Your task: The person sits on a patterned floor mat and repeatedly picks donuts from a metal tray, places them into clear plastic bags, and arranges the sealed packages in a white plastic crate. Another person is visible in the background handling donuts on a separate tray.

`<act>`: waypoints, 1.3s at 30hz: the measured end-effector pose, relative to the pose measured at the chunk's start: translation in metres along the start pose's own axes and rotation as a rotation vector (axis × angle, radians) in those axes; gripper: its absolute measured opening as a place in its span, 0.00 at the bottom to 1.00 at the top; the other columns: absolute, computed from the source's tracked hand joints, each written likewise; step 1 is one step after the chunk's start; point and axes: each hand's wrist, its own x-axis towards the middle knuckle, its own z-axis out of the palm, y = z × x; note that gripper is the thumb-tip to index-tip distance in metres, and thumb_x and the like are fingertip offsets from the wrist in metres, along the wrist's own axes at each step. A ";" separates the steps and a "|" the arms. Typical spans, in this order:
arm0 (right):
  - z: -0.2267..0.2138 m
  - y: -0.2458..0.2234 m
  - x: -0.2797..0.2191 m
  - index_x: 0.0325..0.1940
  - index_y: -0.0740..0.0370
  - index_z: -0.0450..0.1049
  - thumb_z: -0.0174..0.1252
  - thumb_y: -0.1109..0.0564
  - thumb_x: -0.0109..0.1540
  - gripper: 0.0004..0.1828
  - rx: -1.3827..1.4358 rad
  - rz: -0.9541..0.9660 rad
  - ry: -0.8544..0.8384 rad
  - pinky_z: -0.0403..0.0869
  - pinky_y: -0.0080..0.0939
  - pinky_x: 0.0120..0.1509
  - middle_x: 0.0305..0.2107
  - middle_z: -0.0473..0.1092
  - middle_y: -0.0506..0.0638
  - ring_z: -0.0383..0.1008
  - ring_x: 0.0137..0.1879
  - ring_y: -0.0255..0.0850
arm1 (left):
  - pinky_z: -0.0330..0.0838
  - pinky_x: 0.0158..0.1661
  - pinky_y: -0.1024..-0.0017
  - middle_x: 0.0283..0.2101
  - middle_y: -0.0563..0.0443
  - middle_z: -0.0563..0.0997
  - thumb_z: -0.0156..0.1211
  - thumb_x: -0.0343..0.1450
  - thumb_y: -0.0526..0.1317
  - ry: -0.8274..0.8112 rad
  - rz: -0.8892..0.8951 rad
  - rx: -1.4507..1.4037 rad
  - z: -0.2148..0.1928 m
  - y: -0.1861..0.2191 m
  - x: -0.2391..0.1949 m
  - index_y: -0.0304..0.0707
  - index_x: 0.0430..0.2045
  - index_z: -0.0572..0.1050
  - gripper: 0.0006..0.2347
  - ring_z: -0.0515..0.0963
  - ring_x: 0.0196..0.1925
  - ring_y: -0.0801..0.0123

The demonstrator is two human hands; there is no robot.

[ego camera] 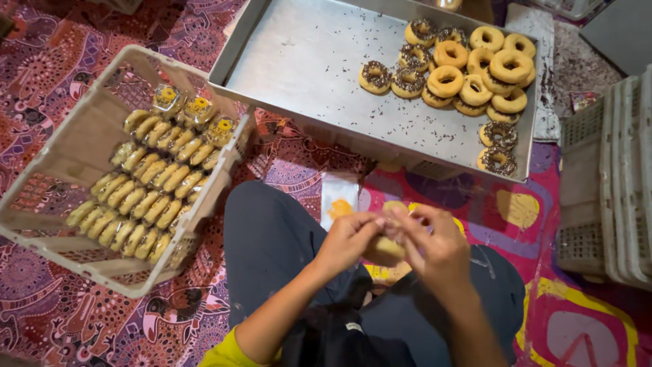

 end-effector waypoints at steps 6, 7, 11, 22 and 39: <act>0.000 0.047 -0.034 0.32 0.57 0.75 0.66 0.55 0.52 0.08 -0.058 -0.175 -0.200 0.71 0.49 0.41 0.29 0.71 0.48 0.74 0.37 0.45 | 0.76 0.34 0.57 0.29 0.39 0.84 0.55 0.74 0.42 -0.303 0.090 0.815 -0.003 0.058 -0.030 0.42 0.42 0.81 0.09 0.83 0.30 0.47; 0.000 0.061 -0.035 0.32 0.56 0.74 0.66 0.56 0.53 0.08 -0.062 -0.065 -0.203 0.70 0.50 0.43 0.32 0.72 0.46 0.74 0.40 0.44 | 0.77 0.36 0.59 0.32 0.42 0.85 0.54 0.74 0.42 -0.279 0.076 0.761 -0.012 0.070 -0.031 0.42 0.42 0.80 0.09 0.85 0.32 0.50; 0.009 0.086 -0.041 0.46 0.62 0.75 0.68 0.57 0.52 0.19 -0.451 0.229 -0.396 0.71 0.56 0.53 0.45 0.72 0.55 0.72 0.54 0.53 | 0.78 0.49 0.66 0.44 0.49 0.86 0.51 0.76 0.42 -0.355 -0.041 0.463 -0.054 0.098 -0.038 0.43 0.45 0.80 0.10 0.87 0.46 0.60; 0.076 -0.015 -0.030 0.53 0.64 0.78 0.70 0.55 0.57 0.21 1.240 0.450 -0.534 0.75 0.42 0.59 0.48 0.75 0.54 0.77 0.54 0.41 | 0.62 0.69 0.61 0.65 0.44 0.74 0.60 0.74 0.49 -0.185 -0.002 -0.716 -0.058 0.035 -0.029 0.39 0.56 0.78 0.19 0.72 0.68 0.60; 0.240 -0.080 -0.034 0.41 0.70 0.83 0.65 0.59 0.63 0.09 0.864 0.534 -0.267 0.73 0.34 0.42 0.30 0.77 0.51 0.74 0.37 0.35 | 0.73 0.32 0.76 0.29 0.51 0.83 0.66 0.71 0.36 0.780 -0.105 0.517 -0.154 -0.042 -0.140 0.32 0.32 0.81 0.05 0.80 0.28 0.76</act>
